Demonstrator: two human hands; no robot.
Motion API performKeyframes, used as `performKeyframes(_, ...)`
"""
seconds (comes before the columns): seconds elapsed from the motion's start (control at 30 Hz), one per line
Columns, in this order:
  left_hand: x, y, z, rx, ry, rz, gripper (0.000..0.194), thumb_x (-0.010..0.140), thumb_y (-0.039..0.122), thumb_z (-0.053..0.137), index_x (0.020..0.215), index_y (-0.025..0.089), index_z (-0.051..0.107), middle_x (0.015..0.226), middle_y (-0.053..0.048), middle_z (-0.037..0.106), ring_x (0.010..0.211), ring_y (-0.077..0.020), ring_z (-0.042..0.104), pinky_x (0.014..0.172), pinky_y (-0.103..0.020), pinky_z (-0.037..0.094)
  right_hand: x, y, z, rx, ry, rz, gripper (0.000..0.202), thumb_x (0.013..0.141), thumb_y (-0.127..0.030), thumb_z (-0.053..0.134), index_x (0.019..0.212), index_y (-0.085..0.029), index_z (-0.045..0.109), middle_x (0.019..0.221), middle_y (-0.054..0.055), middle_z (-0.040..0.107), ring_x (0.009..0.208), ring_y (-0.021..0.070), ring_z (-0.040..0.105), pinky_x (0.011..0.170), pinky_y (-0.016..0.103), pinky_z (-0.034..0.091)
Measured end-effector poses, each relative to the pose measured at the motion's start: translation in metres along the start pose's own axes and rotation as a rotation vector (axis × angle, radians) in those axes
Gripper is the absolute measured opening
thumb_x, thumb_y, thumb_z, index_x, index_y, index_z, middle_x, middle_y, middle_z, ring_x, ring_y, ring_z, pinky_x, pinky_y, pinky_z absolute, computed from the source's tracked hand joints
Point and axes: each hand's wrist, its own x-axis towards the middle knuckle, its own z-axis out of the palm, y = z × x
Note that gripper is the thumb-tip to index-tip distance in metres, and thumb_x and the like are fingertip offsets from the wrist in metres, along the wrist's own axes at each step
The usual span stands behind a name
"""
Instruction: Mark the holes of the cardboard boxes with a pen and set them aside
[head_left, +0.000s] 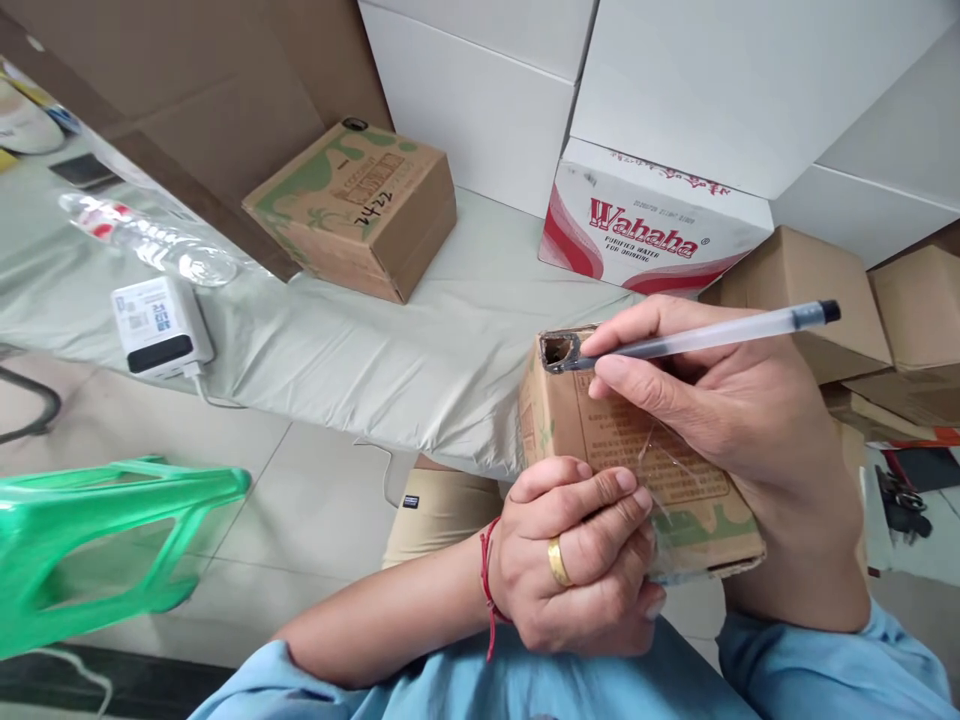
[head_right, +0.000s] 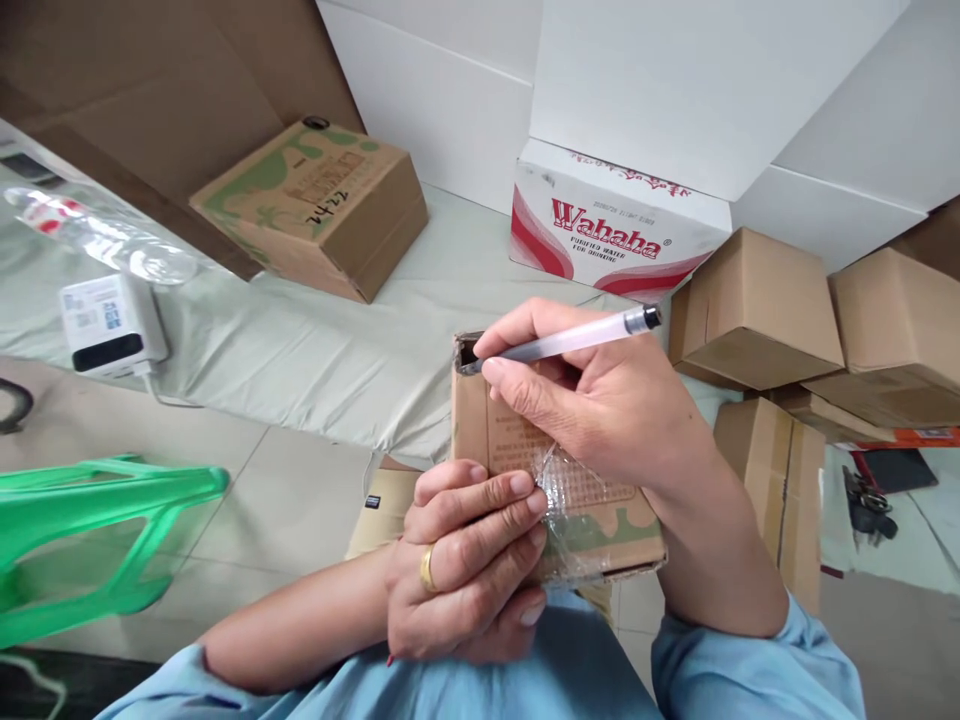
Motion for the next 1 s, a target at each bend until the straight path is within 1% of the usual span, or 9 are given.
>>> performKeyframes(0.13,0.000,-0.001,-0.003,-0.016,-0.019,0.009,0.014,0.095,0.033,0.069,0.089,0.025,0.080,0.111,-0.003,0.089,0.111,-0.0219,0.082,0.097,-0.039,0.064,0.001,-0.001,0.001,-0.046,-0.013,-0.002,0.005,0.098,-0.028,0.081,0.098,-0.023,0.083,0.079,-0.001,0.078,0.065,0.0132,0.068,0.053,0.024,0.047)
performKeyframes(0.23,-0.001,-0.001,-0.004,-0.028,-0.038,0.000,0.014,0.095,0.033,0.070,0.092,0.023,0.080,0.113,-0.003,0.089,0.114,-0.0211,0.081,0.100,-0.037,0.063,0.001,-0.001,0.001,-0.048,0.028,0.027,0.006,0.099,-0.028,0.080,0.096,-0.023,0.082,0.075,-0.002,0.076,0.061,0.0125,0.065,0.051,0.024,0.045)
performKeyframes(0.4,-0.002,-0.001,-0.002,-0.032,-0.006,0.006,0.012,0.094,0.032,0.071,0.089,0.024,0.079,0.114,-0.003,0.088,0.114,-0.0218,0.081,0.099,-0.038,0.063,0.001,0.000,0.002,-0.041,0.113,0.029,0.009,0.099,-0.027,0.079,0.092,-0.023,0.080,0.071,-0.003,0.073,0.056,0.0111,0.060,0.048,0.024,0.042)
performKeyframes(0.47,-0.002,0.000,-0.001,-0.030,-0.009,0.004,0.012,0.093,0.031,0.071,0.089,0.024,0.079,0.114,-0.003,0.088,0.113,-0.0217,0.081,0.099,-0.038,0.063,0.001,0.002,0.001,-0.050,0.149,0.023,0.009,0.100,-0.028,0.079,0.092,-0.023,0.080,0.073,-0.002,0.074,0.058,0.0116,0.061,0.049,0.024,0.044)
performKeyframes(0.57,0.000,0.000,-0.001,-0.020,0.004,-0.005,0.014,0.095,0.031,0.069,0.086,0.026,0.079,0.111,-0.001,0.089,0.111,-0.0209,0.082,0.098,-0.037,0.063,0.002,0.007,0.000,-0.041,0.198,0.000,0.010,0.101,-0.034,0.080,0.098,-0.024,0.081,0.080,-0.001,0.078,0.065,0.0139,0.067,0.056,0.025,0.051)
performKeyframes(0.67,0.002,0.000,-0.002,-0.008,-0.007,-0.005,0.018,0.097,0.031,0.066,0.088,0.025,0.080,0.110,0.000,0.089,0.112,-0.0190,0.081,0.099,-0.036,0.062,0.004,0.010,0.001,-0.006,0.167,-0.021,0.016,0.101,-0.041,0.081,0.106,-0.026,0.082,0.087,0.000,0.080,0.075,0.0171,0.074,0.065,0.028,0.059)
performKeyframes(0.73,0.003,0.000,-0.003,-0.005,-0.012,-0.006,0.020,0.099,0.031,0.064,0.091,0.023,0.081,0.109,0.000,0.089,0.114,-0.0176,0.080,0.101,-0.034,0.061,0.004,0.011,0.002,-0.005,0.129,-0.032,0.018,0.101,-0.042,0.081,0.108,-0.026,0.082,0.090,0.001,0.080,0.080,0.0184,0.076,0.069,0.029,0.061)
performKeyframes(0.83,0.004,-0.001,-0.002,-0.010,0.003,-0.012,0.022,0.101,0.031,0.063,0.093,0.021,0.081,0.107,0.000,0.089,0.116,-0.0170,0.080,0.102,-0.034,0.060,0.005,0.009,0.003,-0.022,0.099,-0.034,0.016,0.102,-0.041,0.081,0.107,-0.026,0.082,0.090,0.001,0.080,0.085,0.0193,0.077,0.073,0.030,0.062)
performKeyframes(1.0,0.003,-0.001,-0.002,-0.013,-0.004,-0.004,0.020,0.099,0.032,0.066,0.092,0.021,0.081,0.108,-0.001,0.089,0.116,-0.0179,0.079,0.099,-0.035,0.061,0.006,0.004,0.004,-0.032,0.053,-0.050,0.011,0.101,-0.035,0.082,0.106,-0.026,0.082,0.090,0.001,0.080,0.089,0.0197,0.078,0.078,0.031,0.063)
